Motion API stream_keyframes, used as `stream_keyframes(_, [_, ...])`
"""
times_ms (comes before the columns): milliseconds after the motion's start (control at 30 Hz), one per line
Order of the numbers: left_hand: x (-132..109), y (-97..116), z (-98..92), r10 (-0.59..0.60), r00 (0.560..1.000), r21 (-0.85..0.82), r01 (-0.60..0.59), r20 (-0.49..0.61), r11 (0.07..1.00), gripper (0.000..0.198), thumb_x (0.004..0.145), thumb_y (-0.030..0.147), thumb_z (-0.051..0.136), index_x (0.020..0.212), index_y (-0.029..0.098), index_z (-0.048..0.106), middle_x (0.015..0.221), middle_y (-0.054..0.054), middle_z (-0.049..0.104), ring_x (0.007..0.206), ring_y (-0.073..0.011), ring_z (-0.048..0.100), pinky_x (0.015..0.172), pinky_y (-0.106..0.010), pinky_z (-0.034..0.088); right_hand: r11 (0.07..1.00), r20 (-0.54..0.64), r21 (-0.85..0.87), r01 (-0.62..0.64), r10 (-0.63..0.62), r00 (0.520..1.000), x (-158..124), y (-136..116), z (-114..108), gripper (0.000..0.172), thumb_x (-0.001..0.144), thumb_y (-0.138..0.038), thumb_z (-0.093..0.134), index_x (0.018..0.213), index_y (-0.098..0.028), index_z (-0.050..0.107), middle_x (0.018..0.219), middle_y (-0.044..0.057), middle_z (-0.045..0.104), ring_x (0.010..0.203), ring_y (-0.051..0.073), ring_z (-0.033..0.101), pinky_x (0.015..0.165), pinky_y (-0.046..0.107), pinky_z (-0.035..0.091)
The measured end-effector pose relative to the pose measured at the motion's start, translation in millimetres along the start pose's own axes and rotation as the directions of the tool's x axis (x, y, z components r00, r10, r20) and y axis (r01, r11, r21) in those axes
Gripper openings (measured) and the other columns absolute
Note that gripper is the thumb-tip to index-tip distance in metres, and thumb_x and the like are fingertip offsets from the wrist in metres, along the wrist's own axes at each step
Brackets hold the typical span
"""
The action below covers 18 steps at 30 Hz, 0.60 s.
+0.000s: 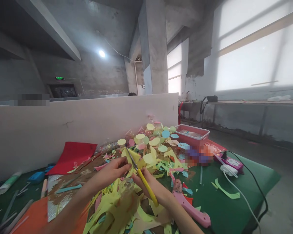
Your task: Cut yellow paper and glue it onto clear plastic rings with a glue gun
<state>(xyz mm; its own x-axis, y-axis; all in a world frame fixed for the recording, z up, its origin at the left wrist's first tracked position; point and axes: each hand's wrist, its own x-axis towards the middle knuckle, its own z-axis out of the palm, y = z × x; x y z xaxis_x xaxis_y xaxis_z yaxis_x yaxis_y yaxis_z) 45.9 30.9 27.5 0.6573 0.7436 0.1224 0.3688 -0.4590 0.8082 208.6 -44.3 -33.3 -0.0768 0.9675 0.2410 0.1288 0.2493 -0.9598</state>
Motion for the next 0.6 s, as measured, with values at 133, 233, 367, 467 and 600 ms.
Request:
stream_keyframes(133, [0,3,6.1,-0.033,0.999,0.028,0.033,-0.034,0.999,0.022,0.080,0.038,0.048,0.081,0.019,0.059,0.070,0.002,0.055,0.063,-0.0153,0.047,0.057,-0.026,0.037,0.999,-0.034,-0.039,-0.003,0.002,0.999,6,13,3,0.041,0.081,-0.061,0.057,0.079,-0.022,0.048,0.064,-0.003,0.051,0.053,0.012,0.044,0.053,0.026,0.040])
stream_keyframes(233, [1,0,6.8,-0.042,0.998,0.037,0.044,-0.043,0.998,0.023,0.080,0.042,0.049,0.073,0.020,0.053,0.064,0.004,0.049,0.059,-0.0144,0.044,0.055,-0.025,0.036,0.994,-0.004,-0.040,-0.106,0.106,0.994,10,17,6,0.042,0.087,-0.059,0.047,0.068,-0.023,0.042,0.044,-0.009,0.036,0.035,0.008,0.031,0.041,0.023,0.029])
stream_keyframes(367, [2,-7,-0.1,-0.051,0.998,0.043,0.052,-0.044,0.998,0.026,0.080,0.044,0.052,0.069,0.021,0.047,0.064,0.005,0.044,0.060,-0.0138,0.043,0.055,-0.025,0.035,0.991,-0.029,-0.014,-0.134,0.134,0.991,9,11,7,0.042,0.085,-0.057,0.050,0.063,-0.023,0.040,0.037,-0.010,0.032,0.032,0.008,0.032,0.037,0.022,0.023])
stream_keyframes(467, [3,-13,-6.7,-0.061,0.997,0.039,0.063,-0.049,0.997,0.028,0.081,0.046,0.051,0.069,0.022,0.043,0.061,0.007,0.038,0.057,-0.0122,0.039,0.053,-0.024,0.033,0.988,-0.070,-0.002,-0.154,0.154,0.986,7,7,5,0.043,0.083,-0.060,0.052,0.063,-0.023,0.042,0.037,-0.009,0.035,0.031,0.008,0.032,0.036,0.022,0.024])
stream_keyframes(600, [2,-14,-10.1,-0.072,0.996,0.035,0.074,-0.052,0.997,0.029,0.081,0.047,0.050,0.069,0.022,0.042,0.060,0.007,0.037,0.054,-0.0113,0.036,0.050,-0.023,0.031,0.987,-0.079,0.011,-0.163,0.163,0.983,4,5,4,0.050,0.083,-0.067,0.046,0.060,-0.023,0.042,0.033,-0.009,0.035,0.026,0.008,0.030,0.032,0.021,0.024])
